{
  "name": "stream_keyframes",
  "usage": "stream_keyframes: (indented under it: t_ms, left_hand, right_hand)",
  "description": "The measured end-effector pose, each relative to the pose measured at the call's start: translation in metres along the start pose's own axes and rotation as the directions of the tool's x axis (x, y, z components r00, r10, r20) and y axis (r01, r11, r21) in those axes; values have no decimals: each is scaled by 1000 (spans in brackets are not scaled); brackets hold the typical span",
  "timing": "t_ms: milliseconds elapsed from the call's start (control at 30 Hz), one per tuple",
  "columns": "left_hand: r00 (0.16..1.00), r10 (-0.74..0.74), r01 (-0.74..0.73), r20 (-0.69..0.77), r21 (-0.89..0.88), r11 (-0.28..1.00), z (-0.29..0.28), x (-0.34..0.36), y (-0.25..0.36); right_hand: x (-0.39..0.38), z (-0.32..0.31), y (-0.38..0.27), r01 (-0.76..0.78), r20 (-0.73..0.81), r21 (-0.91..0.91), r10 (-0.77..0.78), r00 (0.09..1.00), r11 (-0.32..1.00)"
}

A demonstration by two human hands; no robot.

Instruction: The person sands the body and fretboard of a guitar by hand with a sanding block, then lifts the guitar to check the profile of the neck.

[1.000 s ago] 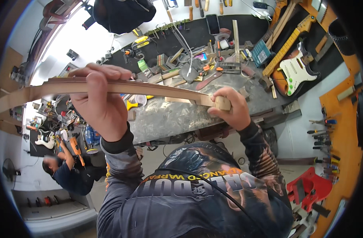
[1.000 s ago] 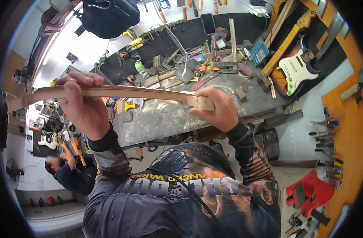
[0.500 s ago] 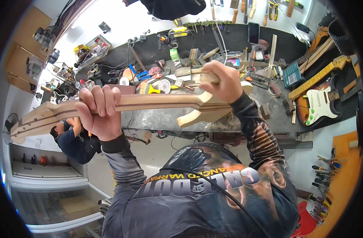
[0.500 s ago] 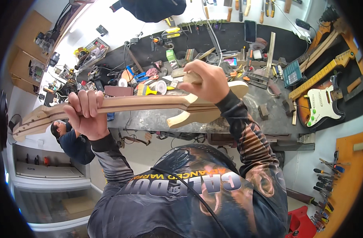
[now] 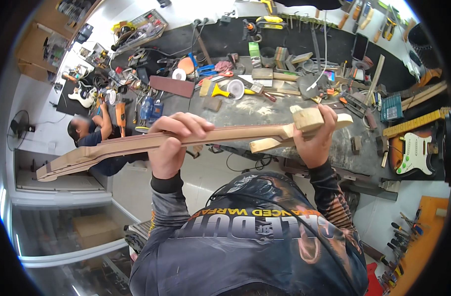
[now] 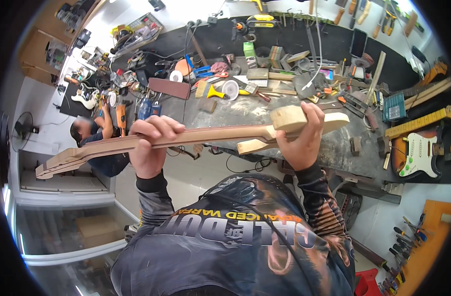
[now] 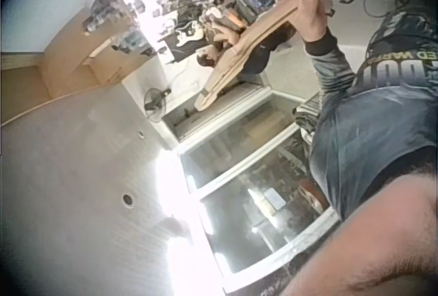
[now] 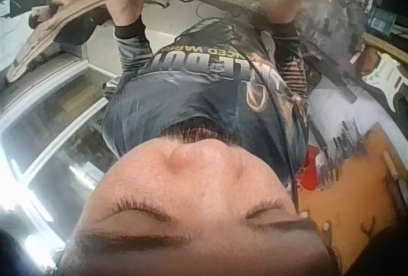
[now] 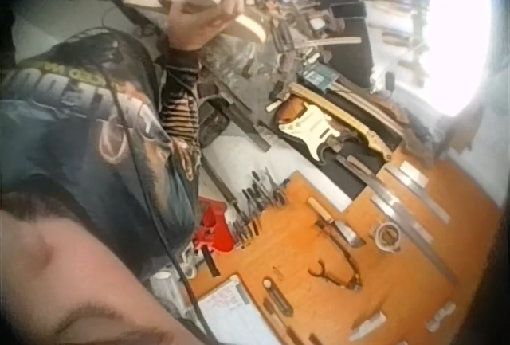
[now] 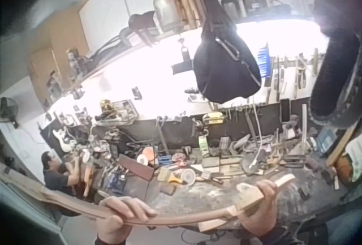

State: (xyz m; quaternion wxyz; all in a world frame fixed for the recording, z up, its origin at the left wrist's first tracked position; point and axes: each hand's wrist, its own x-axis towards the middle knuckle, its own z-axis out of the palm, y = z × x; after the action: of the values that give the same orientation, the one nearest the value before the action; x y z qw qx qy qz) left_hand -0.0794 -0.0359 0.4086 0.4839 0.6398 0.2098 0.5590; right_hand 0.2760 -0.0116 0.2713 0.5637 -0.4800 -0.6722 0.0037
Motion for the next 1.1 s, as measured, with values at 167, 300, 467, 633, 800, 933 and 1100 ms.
stream_keyframes:
  t_ms: [167,300,467,633,800,933,1100]
  left_hand:
    - [995,-84,83,-57,-8,996,-13,-27,-2]
    - [988,-122,120,-89,-26,992,-16,-41,5]
    - [939,-326,336,-112,90,937,-23,-57,15]
    - [929,-346,354,-133,39,934,-21,-69,15]
    - [935,-336,345,-114,61,937,-25,-74,12]
    - [940,-322,327,-113,20,945,-20,-73,13]
    - [947,-295,293,-128,-38,956,-17,-73,7]
  right_hand:
    - [-17,0,-4,61,41,9,-61,997,998]
    - [-26,0,-11,63,53,-2,-63,997,998]
    - [-39,-12,-13,69,118,5,-69,991,998]
    - [-55,-23,-13,87,174,41,-93,980,995]
    - [-63,-34,-11,97,187,90,-112,976,991]
    - [-68,-44,-8,107,227,145,-138,964,984]
    - [-78,-50,-12,119,227,127,-145,963,985]
